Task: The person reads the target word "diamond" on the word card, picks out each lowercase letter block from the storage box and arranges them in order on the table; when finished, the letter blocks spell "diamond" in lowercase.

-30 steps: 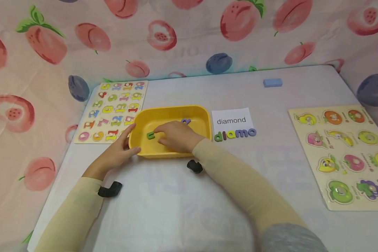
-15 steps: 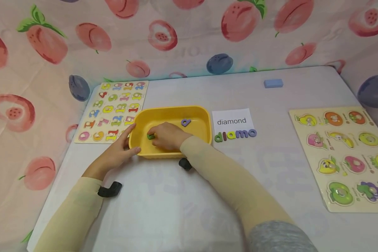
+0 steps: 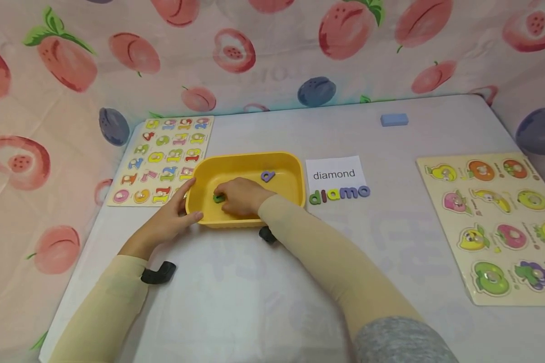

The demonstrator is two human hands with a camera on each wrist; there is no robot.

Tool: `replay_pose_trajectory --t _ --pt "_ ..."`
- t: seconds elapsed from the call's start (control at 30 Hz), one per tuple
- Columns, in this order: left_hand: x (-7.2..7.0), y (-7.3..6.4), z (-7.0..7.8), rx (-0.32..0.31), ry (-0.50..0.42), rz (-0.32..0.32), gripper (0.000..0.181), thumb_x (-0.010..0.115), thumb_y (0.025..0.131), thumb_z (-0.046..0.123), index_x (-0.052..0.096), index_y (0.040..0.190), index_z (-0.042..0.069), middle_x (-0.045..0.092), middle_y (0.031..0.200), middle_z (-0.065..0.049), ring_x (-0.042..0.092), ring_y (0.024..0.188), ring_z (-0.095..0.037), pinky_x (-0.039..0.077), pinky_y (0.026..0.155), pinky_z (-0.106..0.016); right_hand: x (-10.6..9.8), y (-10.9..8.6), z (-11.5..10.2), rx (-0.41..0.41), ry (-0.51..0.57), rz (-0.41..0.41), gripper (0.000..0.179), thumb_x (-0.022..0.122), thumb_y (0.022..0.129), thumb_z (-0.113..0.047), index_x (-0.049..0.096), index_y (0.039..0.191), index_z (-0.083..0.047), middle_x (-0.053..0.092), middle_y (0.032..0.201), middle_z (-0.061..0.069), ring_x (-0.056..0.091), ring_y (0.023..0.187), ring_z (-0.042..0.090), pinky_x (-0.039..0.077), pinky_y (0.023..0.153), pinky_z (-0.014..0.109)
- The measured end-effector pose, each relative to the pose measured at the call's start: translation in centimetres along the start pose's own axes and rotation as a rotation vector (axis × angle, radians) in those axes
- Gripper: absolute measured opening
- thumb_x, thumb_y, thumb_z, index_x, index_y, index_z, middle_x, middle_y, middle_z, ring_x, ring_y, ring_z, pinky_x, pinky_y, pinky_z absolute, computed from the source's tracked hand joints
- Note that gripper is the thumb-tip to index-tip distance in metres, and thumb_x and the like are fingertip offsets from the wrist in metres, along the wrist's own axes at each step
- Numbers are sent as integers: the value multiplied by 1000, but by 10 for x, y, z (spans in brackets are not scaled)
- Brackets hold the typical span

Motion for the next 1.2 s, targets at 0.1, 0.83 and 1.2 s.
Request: replay_pose_trajectory --t 0.1,0.83,1.2 --pt "1 0 0 9 2 -3 94 70 91 49 7 160 41 40 156 -12 35 143 -31 17 116 -61 -2 -1 2 5 16 23 41 63 97 -19 61 137 -9 65 128 0 57 113 16 39 108 32" --pt "1 1 0 -4 -2 0 95 70 90 49 7 161 40 43 154 -13 39 139 -30 19 116 -60 -2 -3 -2 -22 -11 19 31 65 96 -18 68 126 -9 66 111 -1 56 98 17 44 99 30" --pt "1 2 -1 -3 0 2 95 70 90 50 7 160 42 41 155 -11 38 140 -29 18 116 -61 -3 -4 -2 -31 -2 27 29 61 98 -14 68 125 -9 68 116 1 59 102 17 45 100 30"
Point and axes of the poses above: each hand's wrist, its own y-axis towards the middle knuckle, its own x-axis out of the palm, z = x × y, the point moved 10 cm from there along y, towards the middle knuckle
